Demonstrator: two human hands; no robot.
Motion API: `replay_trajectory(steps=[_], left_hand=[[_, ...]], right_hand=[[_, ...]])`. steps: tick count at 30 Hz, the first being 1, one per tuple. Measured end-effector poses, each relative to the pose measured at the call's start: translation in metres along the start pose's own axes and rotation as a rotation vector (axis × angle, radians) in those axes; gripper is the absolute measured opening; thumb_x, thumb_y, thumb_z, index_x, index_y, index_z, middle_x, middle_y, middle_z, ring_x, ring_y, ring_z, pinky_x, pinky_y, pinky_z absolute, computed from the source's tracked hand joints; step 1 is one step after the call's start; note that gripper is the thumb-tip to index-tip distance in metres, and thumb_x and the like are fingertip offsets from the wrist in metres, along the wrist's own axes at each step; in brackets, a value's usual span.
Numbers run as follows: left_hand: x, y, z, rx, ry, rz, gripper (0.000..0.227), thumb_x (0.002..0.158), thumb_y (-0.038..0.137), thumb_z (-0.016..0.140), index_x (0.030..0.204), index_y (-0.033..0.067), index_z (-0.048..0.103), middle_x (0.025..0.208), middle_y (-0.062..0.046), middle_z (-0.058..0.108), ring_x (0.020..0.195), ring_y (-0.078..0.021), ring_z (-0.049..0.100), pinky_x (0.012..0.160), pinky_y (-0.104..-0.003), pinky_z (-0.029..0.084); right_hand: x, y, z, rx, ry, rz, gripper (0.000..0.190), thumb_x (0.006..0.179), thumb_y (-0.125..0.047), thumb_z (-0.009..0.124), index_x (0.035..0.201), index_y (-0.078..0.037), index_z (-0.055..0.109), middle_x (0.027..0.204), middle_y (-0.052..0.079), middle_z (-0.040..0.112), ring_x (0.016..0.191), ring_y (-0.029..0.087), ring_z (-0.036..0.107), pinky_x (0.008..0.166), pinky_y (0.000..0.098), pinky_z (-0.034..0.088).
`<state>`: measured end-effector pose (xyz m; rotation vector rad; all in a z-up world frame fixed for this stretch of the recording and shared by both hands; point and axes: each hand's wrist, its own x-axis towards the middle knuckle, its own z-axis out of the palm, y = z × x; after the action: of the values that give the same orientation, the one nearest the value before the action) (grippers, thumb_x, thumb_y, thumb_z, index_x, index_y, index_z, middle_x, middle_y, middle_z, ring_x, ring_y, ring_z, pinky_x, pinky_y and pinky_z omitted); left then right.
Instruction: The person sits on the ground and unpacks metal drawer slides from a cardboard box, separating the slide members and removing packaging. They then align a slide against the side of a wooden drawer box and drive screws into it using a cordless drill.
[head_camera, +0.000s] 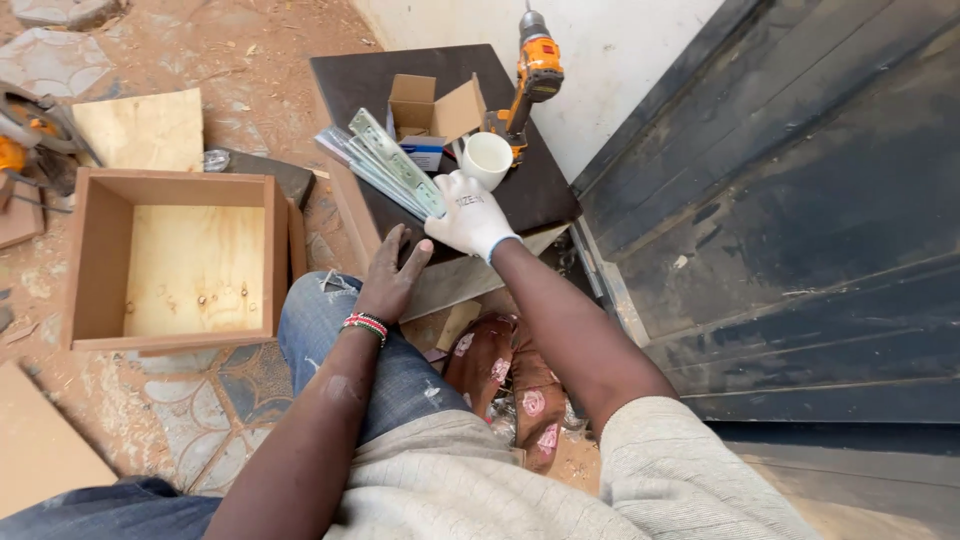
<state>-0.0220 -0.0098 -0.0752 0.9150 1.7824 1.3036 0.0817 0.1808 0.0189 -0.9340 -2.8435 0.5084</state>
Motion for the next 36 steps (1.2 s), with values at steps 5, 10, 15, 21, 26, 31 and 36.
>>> replay_trajectory(steps=[5,10,15,21,26,31,36], left_hand=[[-0.007,-0.011,-0.012,-0.105,0.073,0.009,0.1,0.114,0.077,0.07,0.185,0.0112,0.042,0.182,-0.018,0.058,0.175,-0.0369,0.044,0.148,-0.051,0.034],[-0.032,0.0,-0.026,-0.237,0.135,0.038,0.087,0.115,0.069,0.076,0.181,0.0162,0.051,0.175,-0.015,0.066,0.161,-0.0393,0.062,0.137,-0.052,0.051],[-0.056,0.007,-0.039,-0.567,0.215,0.167,0.065,0.121,0.046,0.079,0.163,-0.0016,0.064,0.151,-0.021,0.081,0.134,-0.0261,0.079,0.118,-0.043,0.065],[-0.101,0.087,-0.053,-0.67,0.443,0.119,0.088,0.119,0.063,0.071,0.172,-0.0022,0.044,0.153,-0.02,0.08,0.144,-0.0308,0.077,0.122,-0.05,0.062],[-0.121,0.062,-0.083,-1.01,0.595,0.227,0.049,0.129,0.039,0.054,0.164,0.0058,0.044,0.138,-0.022,0.085,0.107,-0.0317,0.09,0.087,-0.036,0.077],[-0.154,0.053,-0.108,-1.06,0.638,0.375,0.034,0.13,0.032,0.055,0.155,0.0095,0.051,0.133,-0.018,0.08,0.096,-0.0372,0.09,0.074,-0.043,0.082],[-0.162,0.047,-0.126,-1.054,0.696,0.466,0.037,0.128,0.036,0.059,0.133,-0.0004,0.064,0.099,-0.03,0.083,0.061,-0.038,0.084,0.043,-0.041,0.072]], right_hand=[[0.006,0.008,0.002,-0.215,0.002,0.08,0.04,0.102,-0.036,0.065,0.133,-0.012,0.07,0.133,0.019,0.075,0.132,0.044,0.078,0.111,0.0569,0.067],[-0.01,0.001,-0.005,-0.172,0.083,0.084,0.032,0.109,-0.029,0.059,0.134,-0.012,0.068,0.137,0.02,0.073,0.135,0.046,0.074,0.116,0.0573,0.062],[-0.048,-0.049,-0.024,0.103,0.298,-0.04,0.033,0.111,-0.033,0.063,0.137,-0.013,0.062,0.134,0.019,0.064,0.133,0.05,0.071,0.113,0.0604,0.063],[-0.149,-0.168,-0.009,0.091,0.384,-0.374,0.024,0.111,-0.023,0.071,0.133,-0.015,0.073,0.115,0.012,0.068,0.11,0.047,0.077,0.088,0.0577,0.066],[-0.195,-0.211,0.01,0.232,0.298,-0.444,0.041,0.104,-0.024,0.075,0.143,-0.015,0.066,0.124,0.013,0.063,0.114,0.05,0.077,0.09,0.0582,0.066],[-0.221,-0.222,0.014,0.653,-0.139,-0.155,0.077,0.099,-0.04,0.081,0.166,-0.012,0.055,0.144,0.023,0.065,0.147,0.05,0.069,0.119,0.0636,0.059],[-0.227,-0.222,0.026,1.012,-0.379,0.049,0.056,0.104,-0.034,0.086,0.156,-0.015,0.073,0.131,0.01,0.082,0.135,0.023,0.079,0.116,0.0502,0.065]])
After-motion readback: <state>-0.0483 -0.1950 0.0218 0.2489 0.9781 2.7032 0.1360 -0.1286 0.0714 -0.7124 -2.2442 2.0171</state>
